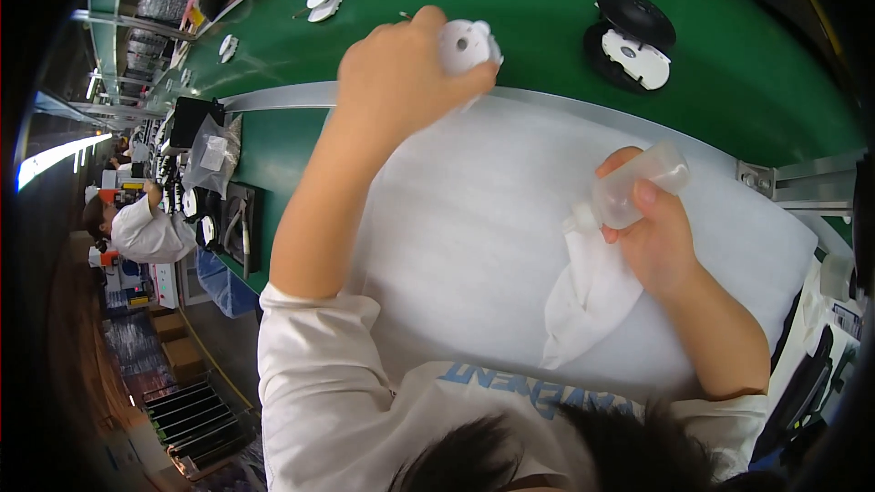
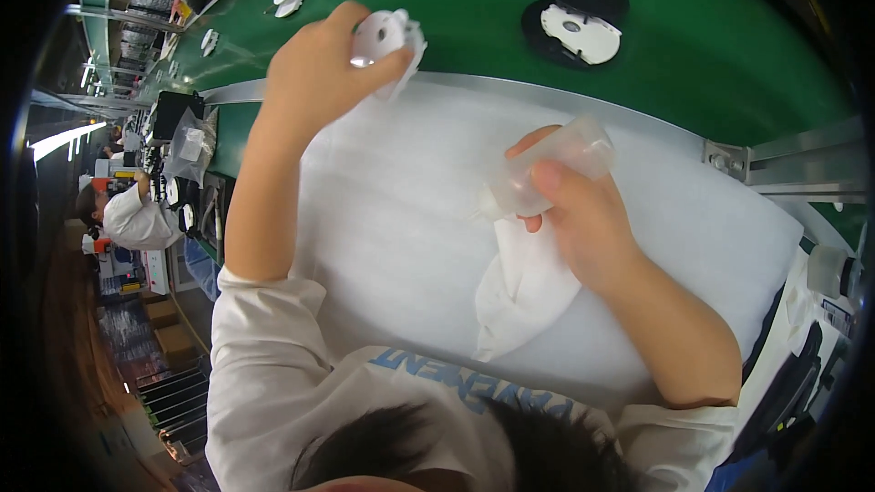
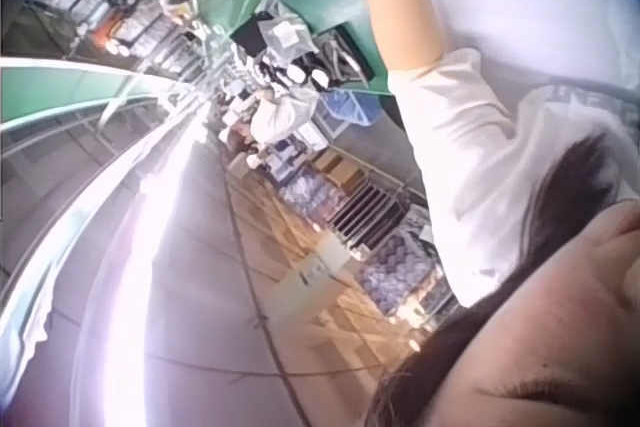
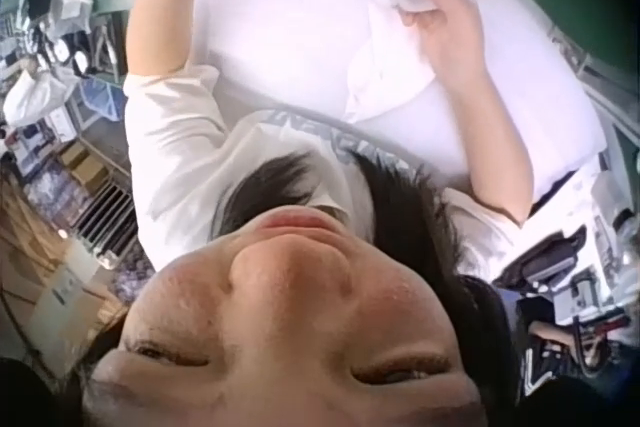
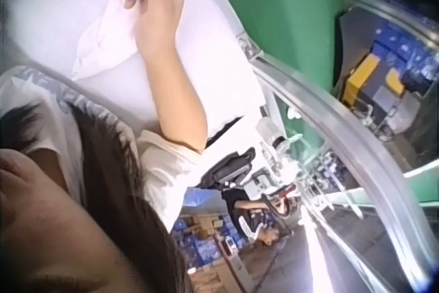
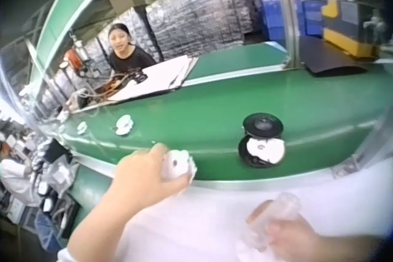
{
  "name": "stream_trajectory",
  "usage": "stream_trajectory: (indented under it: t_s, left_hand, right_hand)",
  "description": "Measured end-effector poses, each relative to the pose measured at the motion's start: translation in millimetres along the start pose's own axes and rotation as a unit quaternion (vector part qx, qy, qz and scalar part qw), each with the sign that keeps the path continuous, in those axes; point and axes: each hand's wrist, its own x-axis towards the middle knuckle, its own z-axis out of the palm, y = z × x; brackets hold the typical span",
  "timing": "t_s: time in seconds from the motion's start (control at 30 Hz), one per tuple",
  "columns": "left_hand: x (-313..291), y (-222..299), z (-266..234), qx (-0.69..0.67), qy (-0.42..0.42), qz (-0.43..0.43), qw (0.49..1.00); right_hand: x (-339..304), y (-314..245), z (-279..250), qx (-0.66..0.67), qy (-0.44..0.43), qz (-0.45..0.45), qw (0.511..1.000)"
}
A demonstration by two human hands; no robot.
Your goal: The person applies adhesive from a squeeze bottle onto small white plastic components on an assembly line. The adhesive is dispensed directly from the bottle onto the components.
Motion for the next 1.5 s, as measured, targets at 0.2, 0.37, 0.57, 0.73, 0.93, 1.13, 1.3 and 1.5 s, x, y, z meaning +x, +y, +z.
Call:
stream_trajectory:
  t_s: [0.2,0.37,0.57,0.73,0.93,1.13,1.3,1.5]
  left_hand:
    - [50,6,34,0.043,-0.122,-0.116,0.985]
    - [63,-8,37,-0.004,-0.144,-0.174,0.974]
    - [88,-126,67,-0.096,0.008,-0.270,0.958]
    - [76,-166,95,-0.109,0.017,-0.314,0.943]
    - [68,-157,85,-0.117,0.122,-0.428,0.888]
    - [71,-158,69,-0.093,-0.048,-0.440,0.892]
    - [70,-138,60,0.038,-0.059,-0.402,0.913]
    - [50,-90,36,-0.439,0.121,-0.208,0.866]
  right_hand:
    - [1,-1,5,-0.028,0.005,-0.005,1.000]
    - [3,-2,2,-0.030,0.039,-0.006,0.999]
    - [3,-2,1,-0.028,0.023,-0.009,0.999]
    - [0,-3,-1,0.000,0.016,-0.019,1.000]
    - [1,-1,-2,0.008,0.012,-0.028,1.000]
    - [1,-3,2,-0.010,0.035,-0.016,0.999]
    - [2,-3,3,-0.002,0.036,-0.002,0.999]
    - [1,-2,0,0.010,0.021,-0.014,1.000]
